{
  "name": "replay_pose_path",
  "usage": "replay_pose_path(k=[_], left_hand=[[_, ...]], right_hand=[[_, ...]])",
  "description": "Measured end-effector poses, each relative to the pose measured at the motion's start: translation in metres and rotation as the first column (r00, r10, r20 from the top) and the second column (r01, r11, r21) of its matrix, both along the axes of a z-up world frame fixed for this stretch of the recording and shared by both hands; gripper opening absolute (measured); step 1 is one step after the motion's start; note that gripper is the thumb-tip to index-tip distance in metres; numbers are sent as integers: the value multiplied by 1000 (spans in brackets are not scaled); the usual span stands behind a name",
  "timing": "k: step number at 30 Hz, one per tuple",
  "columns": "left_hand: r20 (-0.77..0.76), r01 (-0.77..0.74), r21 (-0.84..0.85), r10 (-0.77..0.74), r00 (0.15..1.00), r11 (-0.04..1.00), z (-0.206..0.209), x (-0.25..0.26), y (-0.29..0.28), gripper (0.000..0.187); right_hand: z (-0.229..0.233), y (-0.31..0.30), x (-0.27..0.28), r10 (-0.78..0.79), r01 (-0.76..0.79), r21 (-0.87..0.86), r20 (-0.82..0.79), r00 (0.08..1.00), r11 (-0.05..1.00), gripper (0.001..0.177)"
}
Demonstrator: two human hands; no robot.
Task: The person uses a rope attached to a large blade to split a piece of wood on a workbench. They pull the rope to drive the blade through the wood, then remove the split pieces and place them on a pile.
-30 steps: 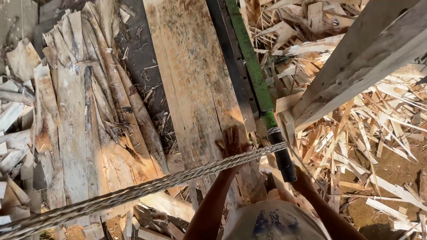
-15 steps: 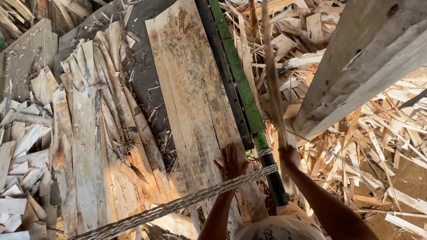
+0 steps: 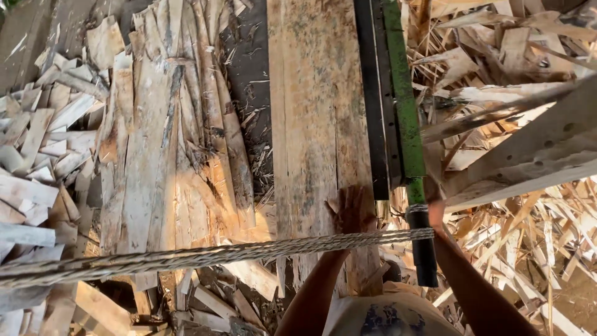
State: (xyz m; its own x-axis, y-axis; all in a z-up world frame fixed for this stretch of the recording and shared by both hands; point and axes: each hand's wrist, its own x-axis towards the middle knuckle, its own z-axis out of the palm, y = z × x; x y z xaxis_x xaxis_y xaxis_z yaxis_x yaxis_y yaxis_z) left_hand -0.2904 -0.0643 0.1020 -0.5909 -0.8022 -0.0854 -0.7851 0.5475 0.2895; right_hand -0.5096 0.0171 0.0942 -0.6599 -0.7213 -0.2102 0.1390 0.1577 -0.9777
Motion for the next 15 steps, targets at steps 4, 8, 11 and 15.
replay_pose_path(k=[4,8,11,15], left_hand=[[-75,18,58,-14,997,998,34,15,-8,89],[-284,-211,-17,197,938,977,32,65,-53,70],[-284,-494,63,490,824,867,-32,113,-141,80],[-258,-554,219,595,761,803,-8,129,-210,88]], right_hand=[[-62,73,72,239,-252,3,304,922,968,41],[-92,107,105,511,-501,183,-10,859,846,31],[-58,99,119,542,-496,297,-97,834,816,29],[-103,113,112,540,-446,332,-288,791,831,30]])
